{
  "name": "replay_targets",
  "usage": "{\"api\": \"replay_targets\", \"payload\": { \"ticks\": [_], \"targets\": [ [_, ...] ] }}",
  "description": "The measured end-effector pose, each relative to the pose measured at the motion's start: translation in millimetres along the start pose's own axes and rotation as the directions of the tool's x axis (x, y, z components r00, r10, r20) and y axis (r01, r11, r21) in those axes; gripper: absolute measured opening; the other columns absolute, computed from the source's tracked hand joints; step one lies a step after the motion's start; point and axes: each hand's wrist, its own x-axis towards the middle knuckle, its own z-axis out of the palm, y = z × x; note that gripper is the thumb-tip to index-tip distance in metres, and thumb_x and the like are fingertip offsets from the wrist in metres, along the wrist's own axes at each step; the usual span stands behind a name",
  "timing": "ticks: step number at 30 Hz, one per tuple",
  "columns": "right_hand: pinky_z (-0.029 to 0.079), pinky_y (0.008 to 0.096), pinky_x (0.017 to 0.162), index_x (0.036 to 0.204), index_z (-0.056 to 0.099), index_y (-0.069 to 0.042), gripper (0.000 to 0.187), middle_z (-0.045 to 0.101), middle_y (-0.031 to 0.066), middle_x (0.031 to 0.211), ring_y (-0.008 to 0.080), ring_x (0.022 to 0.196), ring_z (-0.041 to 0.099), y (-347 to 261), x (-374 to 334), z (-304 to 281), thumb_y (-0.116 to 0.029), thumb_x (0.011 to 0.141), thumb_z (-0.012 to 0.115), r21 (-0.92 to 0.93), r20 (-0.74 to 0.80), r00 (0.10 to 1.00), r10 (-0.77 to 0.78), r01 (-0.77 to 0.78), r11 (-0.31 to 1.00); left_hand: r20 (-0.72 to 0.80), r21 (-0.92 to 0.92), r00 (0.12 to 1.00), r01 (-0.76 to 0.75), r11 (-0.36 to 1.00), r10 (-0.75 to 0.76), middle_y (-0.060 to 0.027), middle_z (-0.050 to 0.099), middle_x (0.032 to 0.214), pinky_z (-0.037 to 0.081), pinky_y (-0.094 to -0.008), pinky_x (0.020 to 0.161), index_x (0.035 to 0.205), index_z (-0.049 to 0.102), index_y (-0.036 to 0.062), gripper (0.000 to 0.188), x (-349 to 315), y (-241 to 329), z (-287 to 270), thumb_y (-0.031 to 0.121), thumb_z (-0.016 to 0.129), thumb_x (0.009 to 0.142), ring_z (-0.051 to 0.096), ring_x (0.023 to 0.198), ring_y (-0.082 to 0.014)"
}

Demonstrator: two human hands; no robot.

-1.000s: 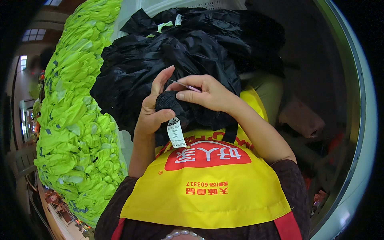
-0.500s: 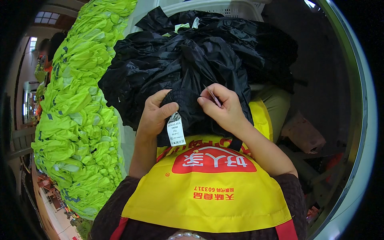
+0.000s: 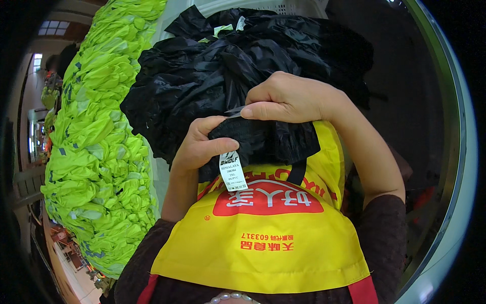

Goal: The person repeatedly picks up black garments from a pile, locates the attached tags, and uses a small tool to cut them off. The person then places the trimmed garments back into the pile. This process is repeated for multiple items.

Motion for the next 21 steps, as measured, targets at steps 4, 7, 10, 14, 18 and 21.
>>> {"api": "replay_targets", "payload": {
  "ticks": [4,7,10,14,18,21],
  "targets": [
    [0.043,0.0304,0.051,0.082,0.062,0.005,0.048,0.055,0.0107,0.06,0.0213,0.054,0.054,-0.7,3.4,-1.1,-0.041,0.089,0.048,0.094,0.043,0.997,-0.062,0.057,0.994,0.028,0.013,0.999,0.02,1.0,-0.02,-0.0015,0.063,0.077,0.045,-0.0199,0.06,0.095,0.062,-0.0033,0.023,2.2,0.1,3.4,0.0,0.067,0.073,0.057,0.067,-0.0062],
    [0.042,0.0302,0.051,0.081,0.062,0.004,0.048,0.055,0.0093,0.059,0.0207,0.054,0.054,-2.4,4.9,-2.7,-0.041,0.089,0.049,0.125,0.109,0.993,-0.051,0.038,0.991,0.053,0.041,0.998,0.03,0.999,-0.032,-0.0009,0.063,0.077,0.045,-0.0196,0.06,0.093,0.062,-0.0025,0.021,2.5,-4.1,1.0,0.0,0.067,0.073,0.057,0.066,-0.0058],
    [0.04,0.028,0.047,0.073,0.064,0.0,0.051,0.053,0.0073,0.055,0.0176,0.048,0.049,2.3,6.6,-0.7,-0.045,0.09,0.047,0.111,0.087,0.994,-0.064,0.054,0.992,0.058,0.047,0.998,0.021,0.999,-0.023,-0.0009,0.063,0.076,0.045,-0.0199,0.06,0.09,0.062,-0.0022,0.018,2.9,-3.1,1.2,0.0,0.067,0.073,0.057,0.067,-0.0059],
    [0.039,0.0271,0.049,0.068,0.061,-0.001,0.052,0.051,0.0059,0.056,0.0154,0.05,0.047,5.4,9.6,-1.8,-0.045,0.091,0.045,0.108,0.08,0.993,-0.086,0.077,0.991,0.071,0.033,0.997,0.029,0.999,-0.031,-0.0011,0.063,0.077,0.045,-0.0197,0.06,0.091,0.063,-0.0021,0.019,4.4,-3.8,2.1,0.001,0.067,0.073,0.057,0.067,-0.0055],
    [0.038,0.0248,0.053,0.071,0.06,-0.003,0.049,0.049,0.0025,0.059,0.0115,0.054,0.044,13.6,8.5,5.7,-0.044,0.092,0.042,0.338,-0.141,0.99,0.017,0.032,0.941,0.038,0.018,0.999,0.036,0.999,-0.037,-0.0019,0.063,0.078,0.045,-0.0199,0.062,0.094,0.062,-0.0033,0.023,5.1,-2.2,2.2,0.0,0.067,0.071,0.057,0.068,-0.0061],
    [0.031,0.0207,0.05,0.082,0.058,-0.004,0.048,0.045,-0.0035,0.063,0.0051,0.056,0.037,19.6,4.2,16.1,-0.051,0.084,0.05,0.535,-0.209,0.969,0.131,0.001,0.845,-0.015,0.1,1.0,0.01,0.995,-0.009,-0.0026,0.063,0.08,0.045,-0.0202,0.063,0.095,0.061,-0.0047,0.026,2.8,-4.0,-1.8,-0.001,0.067,0.07,0.058,0.068,-0.0076]
  ]
}}
